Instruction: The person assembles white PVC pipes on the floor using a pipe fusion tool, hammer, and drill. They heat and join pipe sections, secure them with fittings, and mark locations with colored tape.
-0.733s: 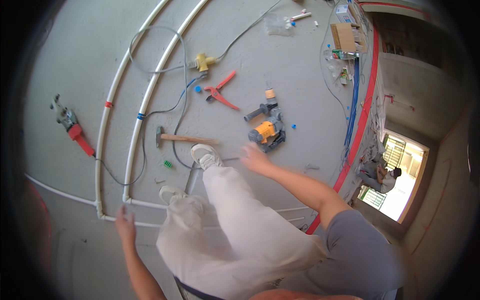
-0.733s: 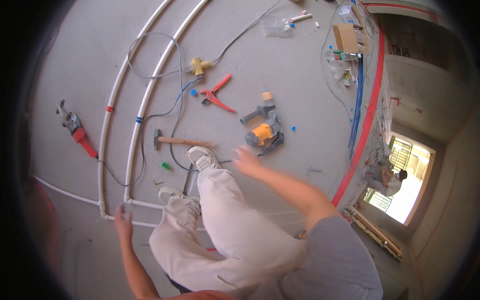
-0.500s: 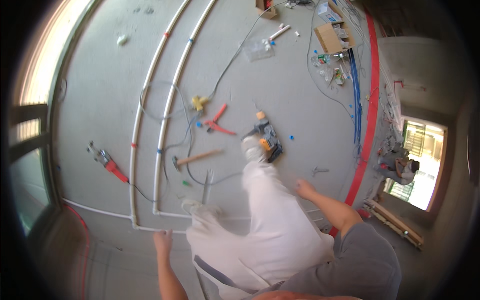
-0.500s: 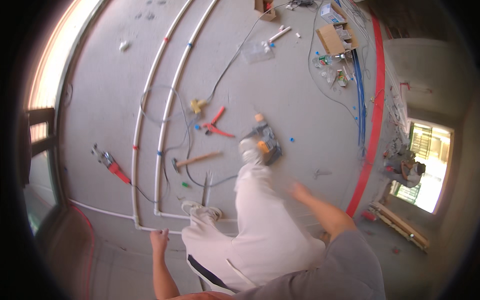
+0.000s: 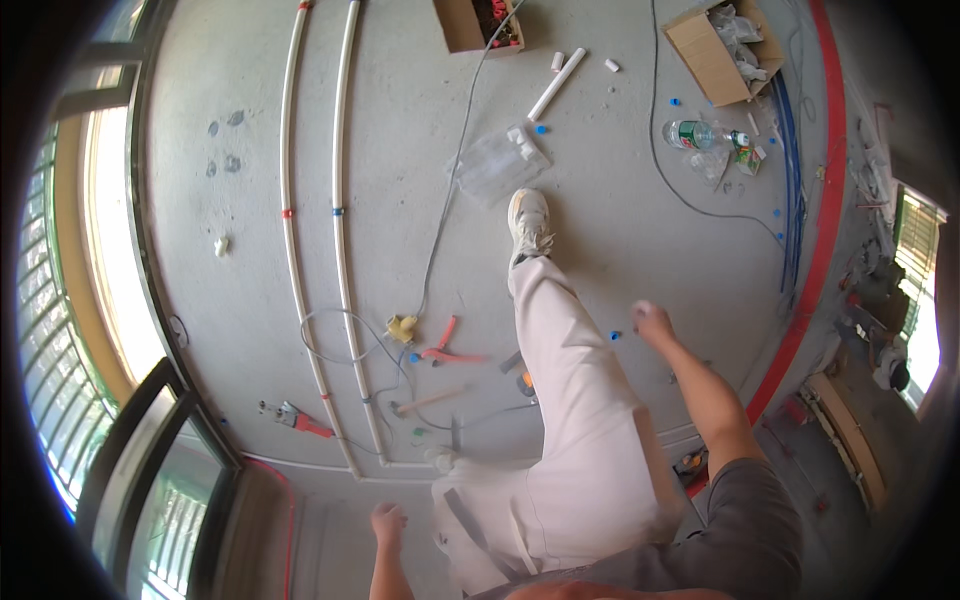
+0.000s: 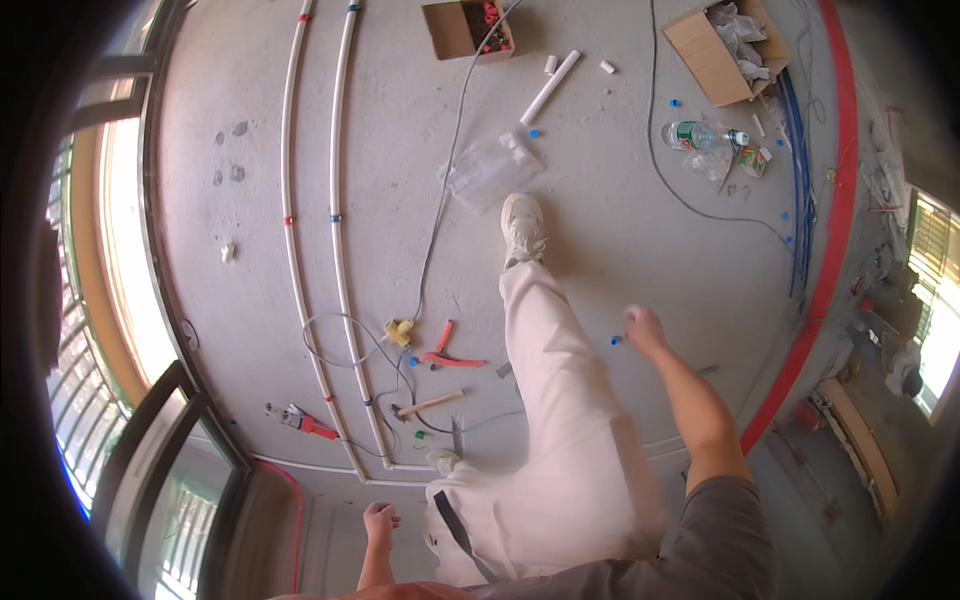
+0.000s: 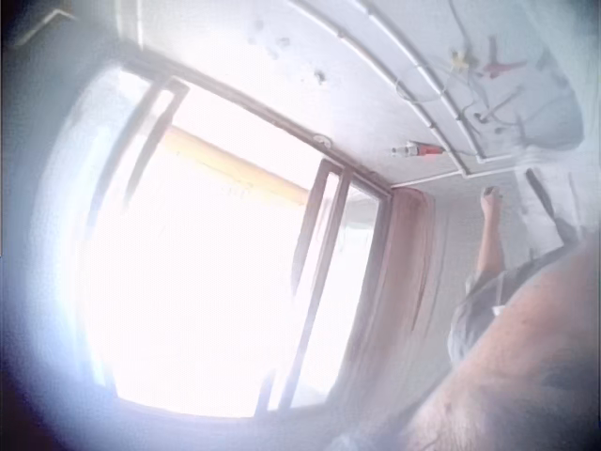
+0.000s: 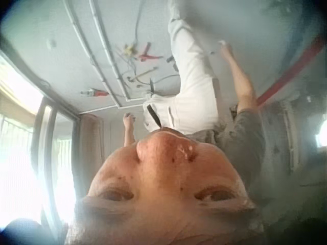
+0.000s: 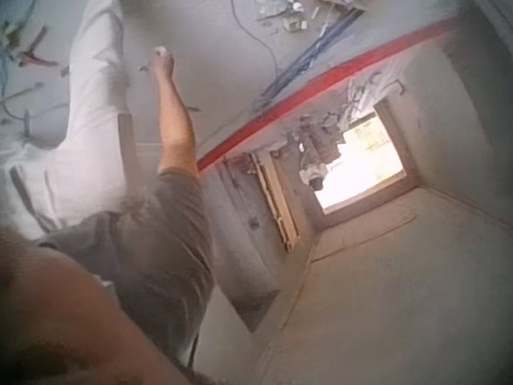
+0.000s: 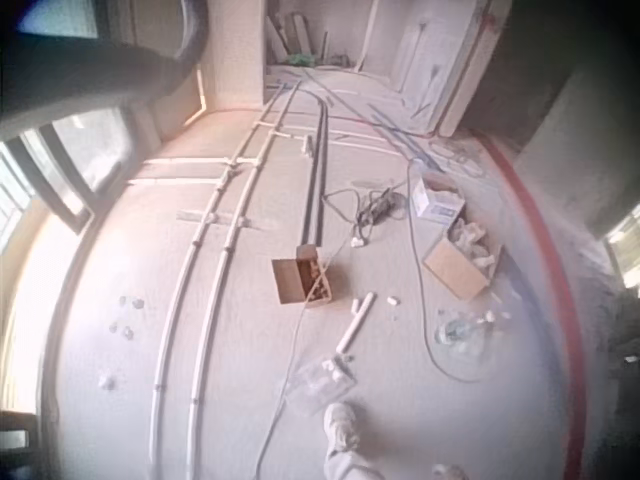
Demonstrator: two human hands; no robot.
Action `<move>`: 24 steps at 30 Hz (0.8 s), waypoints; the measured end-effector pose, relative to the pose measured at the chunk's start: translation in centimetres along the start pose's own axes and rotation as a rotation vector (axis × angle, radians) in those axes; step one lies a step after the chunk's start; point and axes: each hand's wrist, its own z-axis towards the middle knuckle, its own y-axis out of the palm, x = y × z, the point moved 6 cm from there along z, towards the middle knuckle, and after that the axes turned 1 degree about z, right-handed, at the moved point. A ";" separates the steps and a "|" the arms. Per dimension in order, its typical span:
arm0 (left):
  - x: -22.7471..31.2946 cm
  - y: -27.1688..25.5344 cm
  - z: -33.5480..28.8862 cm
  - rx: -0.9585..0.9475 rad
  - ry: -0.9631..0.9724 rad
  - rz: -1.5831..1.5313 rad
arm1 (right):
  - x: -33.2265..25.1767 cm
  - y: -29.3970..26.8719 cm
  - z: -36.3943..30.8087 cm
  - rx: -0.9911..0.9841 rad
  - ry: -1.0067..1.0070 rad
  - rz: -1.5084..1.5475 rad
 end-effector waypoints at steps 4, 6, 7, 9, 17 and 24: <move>17.4 4.0 -4.8 -0.070 0.167 0.052 | -13.9 -9.6 10.3 0.126 -0.136 0.373; 24.6 4.5 -6.4 -0.060 0.248 -0.012 | -21.3 -12.8 14.3 0.161 -0.155 0.466; 27.7 4.5 -7.1 -0.061 0.277 -0.023 | -25.0 -14.2 16.3 0.170 -0.169 0.487; 32.3 4.0 -8.2 -0.071 0.245 -0.044 | -33.4 -16.3 20.3 0.226 -0.325 0.492; 45.0 1.4 -4.4 -0.070 0.233 0.138 | -58.3 -17.8 35.0 0.361 -0.656 0.166; 59.3 -0.7 3.7 -0.150 0.267 0.100 | -64.0 -15.6 47.4 0.368 -0.490 -0.420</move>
